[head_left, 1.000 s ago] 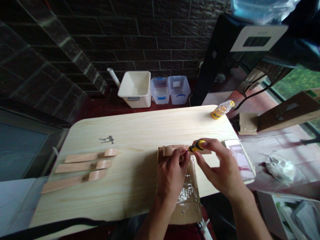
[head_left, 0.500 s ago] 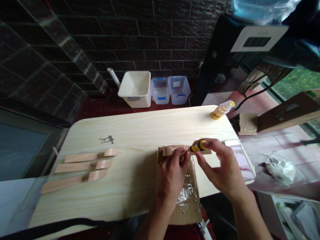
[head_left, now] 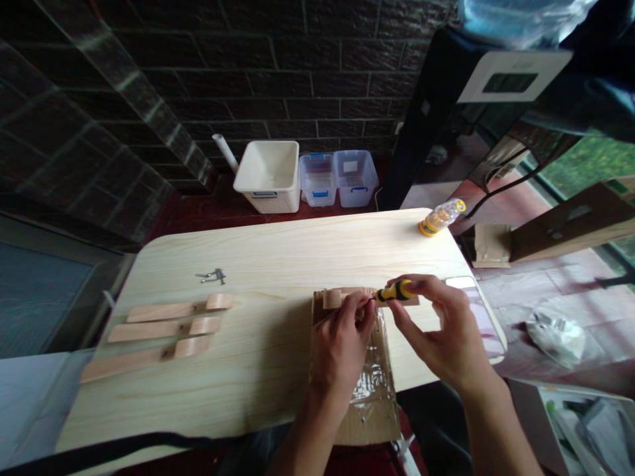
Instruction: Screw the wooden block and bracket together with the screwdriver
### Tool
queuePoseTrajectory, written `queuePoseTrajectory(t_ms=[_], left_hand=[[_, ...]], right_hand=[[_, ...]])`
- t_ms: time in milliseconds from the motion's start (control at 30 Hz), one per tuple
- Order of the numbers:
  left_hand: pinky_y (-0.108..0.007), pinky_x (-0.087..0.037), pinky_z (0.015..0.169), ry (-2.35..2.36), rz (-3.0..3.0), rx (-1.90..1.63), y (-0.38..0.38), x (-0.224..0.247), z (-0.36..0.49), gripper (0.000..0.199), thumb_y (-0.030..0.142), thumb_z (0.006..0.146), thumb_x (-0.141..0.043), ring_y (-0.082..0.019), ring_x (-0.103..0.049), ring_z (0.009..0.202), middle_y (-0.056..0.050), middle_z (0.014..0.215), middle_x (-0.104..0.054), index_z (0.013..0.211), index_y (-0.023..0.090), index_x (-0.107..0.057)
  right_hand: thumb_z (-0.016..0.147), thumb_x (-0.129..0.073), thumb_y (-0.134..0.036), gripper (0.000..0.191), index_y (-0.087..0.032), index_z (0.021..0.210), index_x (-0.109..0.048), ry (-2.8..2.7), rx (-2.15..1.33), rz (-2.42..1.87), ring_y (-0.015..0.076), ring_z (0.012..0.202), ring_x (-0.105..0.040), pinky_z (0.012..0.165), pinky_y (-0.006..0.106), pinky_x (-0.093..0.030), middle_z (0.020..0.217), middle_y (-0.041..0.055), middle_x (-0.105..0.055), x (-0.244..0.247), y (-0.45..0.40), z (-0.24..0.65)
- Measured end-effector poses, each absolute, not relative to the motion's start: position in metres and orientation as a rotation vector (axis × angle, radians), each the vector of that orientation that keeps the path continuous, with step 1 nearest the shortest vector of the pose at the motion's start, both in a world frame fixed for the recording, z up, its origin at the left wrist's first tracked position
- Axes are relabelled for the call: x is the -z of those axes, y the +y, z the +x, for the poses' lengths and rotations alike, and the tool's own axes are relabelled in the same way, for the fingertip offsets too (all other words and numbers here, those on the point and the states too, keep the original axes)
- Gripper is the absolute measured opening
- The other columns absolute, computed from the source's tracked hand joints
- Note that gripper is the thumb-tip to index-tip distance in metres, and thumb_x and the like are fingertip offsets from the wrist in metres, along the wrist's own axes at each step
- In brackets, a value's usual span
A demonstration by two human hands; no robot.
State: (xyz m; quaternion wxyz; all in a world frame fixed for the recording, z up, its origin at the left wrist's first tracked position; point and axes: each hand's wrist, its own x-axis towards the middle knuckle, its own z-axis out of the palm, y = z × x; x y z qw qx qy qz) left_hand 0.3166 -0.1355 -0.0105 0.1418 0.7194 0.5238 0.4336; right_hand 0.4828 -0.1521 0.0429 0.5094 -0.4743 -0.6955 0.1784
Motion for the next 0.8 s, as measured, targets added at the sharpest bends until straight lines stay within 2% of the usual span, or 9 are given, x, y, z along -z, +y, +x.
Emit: queuePoseTrajectory(t_ms=[100,267,600,800], left_hand=[[-0.023,-0.061,0.062,1.517,2.068,-1.263,-0.1355,0.0096,0.3166,0.006,0.026,0.101,-0.073,-0.014,-0.079,0.064,0.001,0.09,-0.086,0.106,0.024,-0.074],[-0.023,-0.061,0.063,1.486,2.052,-1.238,-0.1358,0.0095,0.3153,0.008,0.026,0.101,-0.073,-0.014,-0.078,0.064,0.001,0.093,-0.086,0.109,0.024,-0.073],[-0.024,-0.06,0.061,1.508,2.067,-1.234,-0.1356,0.0092,0.3158,0.007,0.025,0.101,-0.073,-0.014,-0.077,0.062,0.001,0.09,-0.086,0.108,0.025,-0.073],[-0.024,-0.061,0.062,1.499,2.067,-1.237,-0.1355,0.0078,0.3155,0.007,0.024,0.101,-0.073,-0.014,-0.078,0.064,0.001,0.093,-0.086,0.108,0.024,-0.073]], right_hand=[[0.093,-0.073,-0.004,0.05,-0.029,0.134,-0.058,-1.68,-0.417,-1.139,0.0197,0.11,-0.075,0.093,0.034,-0.065,0.117,0.0046,-0.075,-0.0436,-0.1513,0.4823],[0.095,-0.069,-0.002,0.051,-0.029,0.136,-0.056,-1.693,-0.492,-1.122,0.0221,0.123,-0.074,0.102,0.039,-0.064,0.131,0.0077,-0.073,-0.0484,-0.1541,0.4791],[0.094,-0.072,-0.003,0.051,-0.029,0.135,-0.057,-1.679,-0.423,-1.123,0.0199,0.112,-0.076,0.093,0.035,-0.066,0.119,0.0054,-0.075,-0.0427,-0.1502,0.4785],[0.093,-0.071,-0.002,0.053,-0.03,0.136,-0.057,-1.637,-0.498,-1.109,0.0238,0.121,-0.076,0.099,0.041,-0.065,0.128,0.0078,-0.075,-0.0439,-0.1529,0.4773]])
